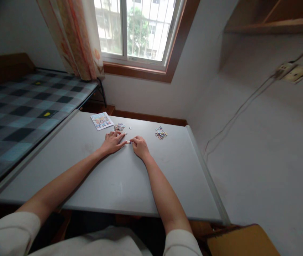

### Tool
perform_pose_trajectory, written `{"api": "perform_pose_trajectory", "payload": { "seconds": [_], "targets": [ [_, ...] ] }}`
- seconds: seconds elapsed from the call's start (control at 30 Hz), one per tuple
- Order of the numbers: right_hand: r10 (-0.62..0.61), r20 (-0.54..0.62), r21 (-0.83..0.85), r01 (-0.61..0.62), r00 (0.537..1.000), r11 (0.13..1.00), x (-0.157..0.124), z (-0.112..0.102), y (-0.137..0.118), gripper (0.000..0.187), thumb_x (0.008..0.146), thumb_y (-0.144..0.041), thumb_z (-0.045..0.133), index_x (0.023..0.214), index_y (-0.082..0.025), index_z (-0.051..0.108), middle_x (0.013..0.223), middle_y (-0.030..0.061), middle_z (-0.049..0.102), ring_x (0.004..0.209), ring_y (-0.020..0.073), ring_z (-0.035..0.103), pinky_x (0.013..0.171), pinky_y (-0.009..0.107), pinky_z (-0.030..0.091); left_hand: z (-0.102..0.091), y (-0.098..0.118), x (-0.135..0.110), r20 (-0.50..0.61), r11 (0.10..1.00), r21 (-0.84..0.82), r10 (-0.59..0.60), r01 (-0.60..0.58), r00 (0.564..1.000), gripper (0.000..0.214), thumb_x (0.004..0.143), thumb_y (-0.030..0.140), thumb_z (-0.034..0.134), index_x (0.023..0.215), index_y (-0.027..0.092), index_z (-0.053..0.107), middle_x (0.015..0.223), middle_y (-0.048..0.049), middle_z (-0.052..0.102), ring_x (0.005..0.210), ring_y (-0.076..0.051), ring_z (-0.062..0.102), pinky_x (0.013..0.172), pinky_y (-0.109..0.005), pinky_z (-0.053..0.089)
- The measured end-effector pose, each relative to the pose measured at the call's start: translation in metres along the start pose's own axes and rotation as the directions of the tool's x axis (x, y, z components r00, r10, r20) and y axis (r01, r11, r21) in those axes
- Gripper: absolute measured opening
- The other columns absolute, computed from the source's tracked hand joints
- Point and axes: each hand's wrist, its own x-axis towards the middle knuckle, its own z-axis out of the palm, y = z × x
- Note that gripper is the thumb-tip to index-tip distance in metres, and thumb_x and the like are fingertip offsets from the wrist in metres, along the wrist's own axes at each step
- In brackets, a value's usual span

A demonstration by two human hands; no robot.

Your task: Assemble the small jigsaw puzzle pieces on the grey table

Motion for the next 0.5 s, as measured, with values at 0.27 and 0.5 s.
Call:
{"api": "perform_pose_trajectory", "payload": {
  "seconds": [0.27,0.5],
  "targets": [
    [0.003,-0.001,0.006,-0.003,1.0,1.0,0.0001,0.0004,0.0001,0.029,0.08,-0.002,0.049,0.086,-0.018,0.073,0.085,0.0055,0.063,0.087,0.0174,0.057,0.085,0.031,0.045,0.0015,-0.0007,0.0,-0.001,1.0,-0.021,-0.004,0.004,1.0,0.049,0.091,0.056,0.046,0.131,0.03,0.054,0.129,-0.0099,0.054,0.119,-0.031,0.043,0.099,-0.047,0.029],
    [-0.004,0.002,-0.006,0.004,1.0,1.0,-0.0001,0.0001,0.0004,0.029,0.08,-0.003,0.048,0.087,-0.018,0.073,0.086,0.0063,0.063,0.088,0.0178,0.057,0.085,0.031,0.045,0.0021,-0.002,-0.0001,-0.02,0.999,-0.043,0.006,-0.007,1.0,0.047,0.091,0.055,0.047,0.13,0.03,0.055,0.135,-0.0089,0.052,0.122,-0.031,0.043,0.101,-0.047,0.029]
  ]
}}
